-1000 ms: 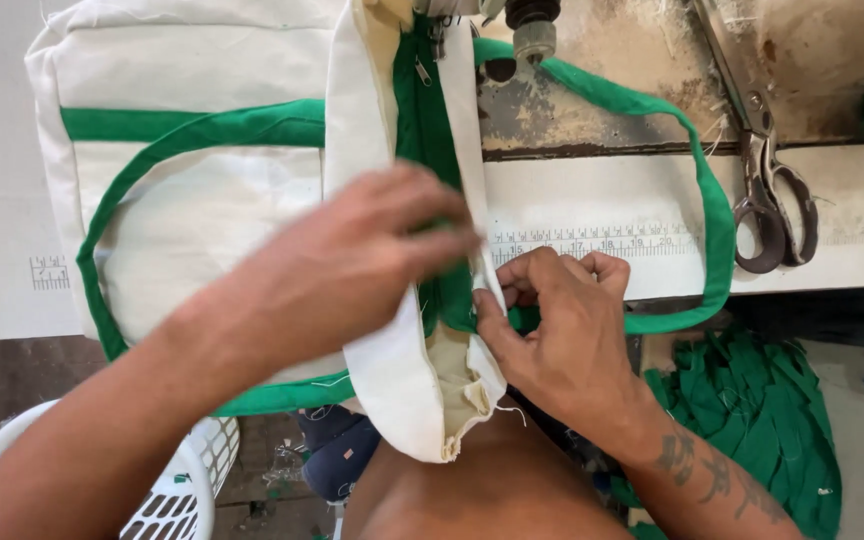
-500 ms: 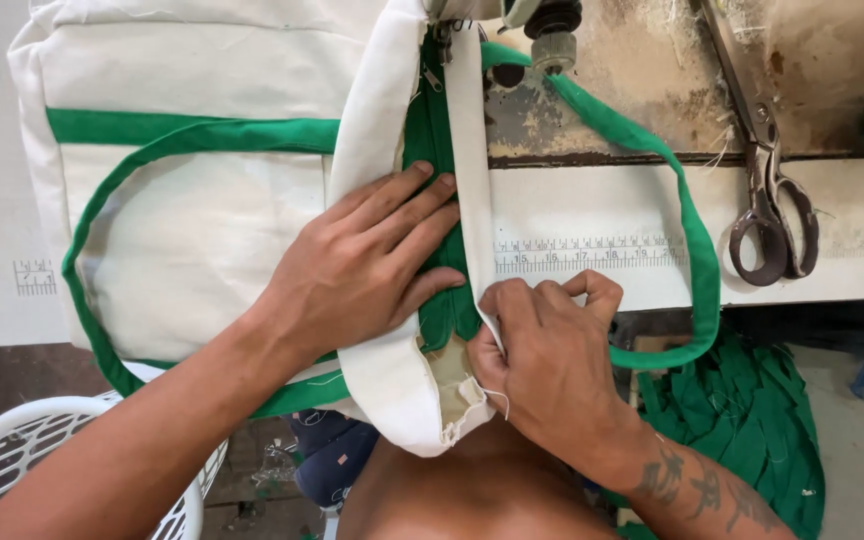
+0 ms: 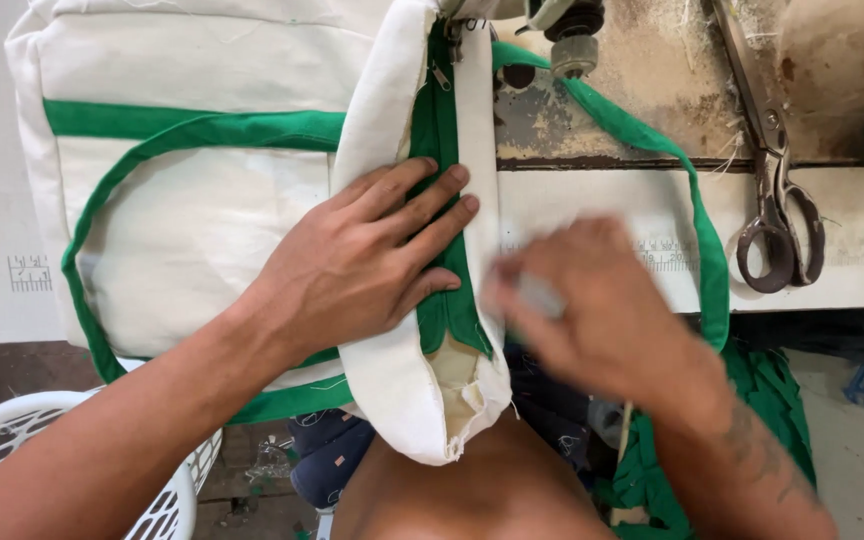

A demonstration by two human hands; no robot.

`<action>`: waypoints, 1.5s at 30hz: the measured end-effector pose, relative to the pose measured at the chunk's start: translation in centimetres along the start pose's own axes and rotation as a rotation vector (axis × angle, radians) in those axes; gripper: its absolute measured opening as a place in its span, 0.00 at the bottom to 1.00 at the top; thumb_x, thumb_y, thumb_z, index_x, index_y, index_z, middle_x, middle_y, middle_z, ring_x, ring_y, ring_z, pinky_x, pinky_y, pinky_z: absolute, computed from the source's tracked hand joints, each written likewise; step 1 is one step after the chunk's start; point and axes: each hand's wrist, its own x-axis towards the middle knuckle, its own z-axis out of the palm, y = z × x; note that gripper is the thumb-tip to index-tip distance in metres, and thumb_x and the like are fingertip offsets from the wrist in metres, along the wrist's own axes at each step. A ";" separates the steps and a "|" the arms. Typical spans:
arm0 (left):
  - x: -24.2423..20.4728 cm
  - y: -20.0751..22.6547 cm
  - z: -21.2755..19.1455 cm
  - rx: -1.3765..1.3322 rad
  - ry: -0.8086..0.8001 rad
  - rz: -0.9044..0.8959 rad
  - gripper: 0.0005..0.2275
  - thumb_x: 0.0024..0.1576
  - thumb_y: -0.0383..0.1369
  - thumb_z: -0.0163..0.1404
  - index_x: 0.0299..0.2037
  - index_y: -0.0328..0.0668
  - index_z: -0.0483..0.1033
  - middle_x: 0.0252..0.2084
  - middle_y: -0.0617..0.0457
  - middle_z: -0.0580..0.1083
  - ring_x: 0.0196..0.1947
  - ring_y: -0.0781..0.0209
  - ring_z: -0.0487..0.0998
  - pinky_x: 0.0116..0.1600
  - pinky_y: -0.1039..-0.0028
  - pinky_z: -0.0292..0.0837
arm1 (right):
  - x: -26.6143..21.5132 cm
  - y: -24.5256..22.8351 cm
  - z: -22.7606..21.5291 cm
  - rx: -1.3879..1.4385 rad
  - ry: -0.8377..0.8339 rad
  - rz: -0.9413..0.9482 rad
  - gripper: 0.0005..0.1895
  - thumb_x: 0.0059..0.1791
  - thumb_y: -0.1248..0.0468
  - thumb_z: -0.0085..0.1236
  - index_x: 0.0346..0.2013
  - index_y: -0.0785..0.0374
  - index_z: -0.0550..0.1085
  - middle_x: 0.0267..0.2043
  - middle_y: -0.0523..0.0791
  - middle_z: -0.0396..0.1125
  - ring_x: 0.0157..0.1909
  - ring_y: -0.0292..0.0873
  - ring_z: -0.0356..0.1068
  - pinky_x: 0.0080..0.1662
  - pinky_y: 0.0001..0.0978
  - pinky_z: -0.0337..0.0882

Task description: Sewing a green zipper onto a white canvas tote bag using an industrial sewing machine

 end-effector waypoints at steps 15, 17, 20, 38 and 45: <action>3.2 -4.0 -1.6 0.406 -0.035 0.036 0.35 0.68 0.68 0.50 0.61 0.41 0.79 0.63 0.46 0.79 0.66 0.49 0.74 0.66 0.63 0.66 | 4.6 6.7 0.8 -0.352 0.377 -0.340 0.50 0.56 0.33 0.63 0.82 0.59 0.61 0.84 0.46 0.57 0.87 0.54 0.48 0.82 0.70 0.38; 2.6 -4.7 -1.2 0.359 0.002 0.074 0.30 0.71 0.64 0.49 0.63 0.45 0.79 0.68 0.46 0.79 0.67 0.48 0.75 0.63 0.59 0.67 | 4.6 7.0 0.8 -0.375 0.375 -0.341 0.49 0.57 0.33 0.66 0.84 0.54 0.60 0.86 0.43 0.50 0.88 0.55 0.43 0.84 0.68 0.38; 2.1 -5.5 -0.5 0.268 0.076 0.100 0.27 0.73 0.62 0.49 0.60 0.47 0.80 0.68 0.44 0.79 0.68 0.47 0.76 0.62 0.57 0.69 | 4.7 6.7 0.9 -0.364 0.377 -0.321 0.49 0.56 0.31 0.65 0.83 0.52 0.61 0.86 0.43 0.53 0.88 0.56 0.46 0.84 0.68 0.40; 1.5 -5.4 -0.4 0.184 0.084 0.089 0.24 0.71 0.60 0.54 0.66 0.56 0.80 0.69 0.48 0.77 0.70 0.44 0.75 0.64 0.53 0.69 | 4.5 7.2 1.0 -0.357 0.367 -0.285 0.53 0.55 0.31 0.69 0.85 0.49 0.56 0.88 0.42 0.48 0.90 0.55 0.44 0.86 0.68 0.41; 1.2 -5.4 -0.4 0.181 0.041 0.093 0.26 0.71 0.59 0.50 0.70 0.53 0.80 0.72 0.44 0.75 0.72 0.41 0.72 0.69 0.49 0.66 | 4.3 7.1 0.6 -0.445 0.368 -0.323 0.49 0.57 0.30 0.68 0.84 0.44 0.59 0.87 0.40 0.48 0.89 0.56 0.45 0.84 0.71 0.42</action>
